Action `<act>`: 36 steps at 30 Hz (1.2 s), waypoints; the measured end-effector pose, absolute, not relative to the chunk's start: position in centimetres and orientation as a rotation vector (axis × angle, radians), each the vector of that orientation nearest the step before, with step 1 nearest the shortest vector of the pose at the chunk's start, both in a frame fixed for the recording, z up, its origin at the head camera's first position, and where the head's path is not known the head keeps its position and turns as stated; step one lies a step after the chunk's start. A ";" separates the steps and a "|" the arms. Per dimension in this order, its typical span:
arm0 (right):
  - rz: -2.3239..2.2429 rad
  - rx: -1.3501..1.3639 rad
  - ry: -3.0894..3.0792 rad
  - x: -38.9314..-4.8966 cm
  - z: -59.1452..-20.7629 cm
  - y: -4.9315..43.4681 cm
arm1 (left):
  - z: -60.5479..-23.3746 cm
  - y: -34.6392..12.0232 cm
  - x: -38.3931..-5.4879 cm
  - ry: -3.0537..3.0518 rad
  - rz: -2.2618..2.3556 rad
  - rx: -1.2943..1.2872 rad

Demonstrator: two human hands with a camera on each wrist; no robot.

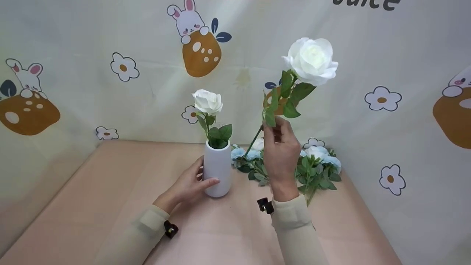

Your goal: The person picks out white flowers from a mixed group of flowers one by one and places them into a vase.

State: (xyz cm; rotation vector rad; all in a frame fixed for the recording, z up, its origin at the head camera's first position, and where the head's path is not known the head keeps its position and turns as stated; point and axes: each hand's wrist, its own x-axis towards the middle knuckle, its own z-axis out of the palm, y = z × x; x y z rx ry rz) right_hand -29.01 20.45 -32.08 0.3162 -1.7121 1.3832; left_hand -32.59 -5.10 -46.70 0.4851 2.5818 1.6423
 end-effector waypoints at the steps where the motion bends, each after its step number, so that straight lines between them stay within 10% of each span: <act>1: 1.386 0.325 -1.707 -29.0 -31.7 20.3 | -46.7 -5.1 -32.6 2.584 1.639 0.485; 36: 1.499 0.524 -1.813 -31.1 -33.1 15.0 | -46.6 -5.0 -32.8 2.553 1.661 0.438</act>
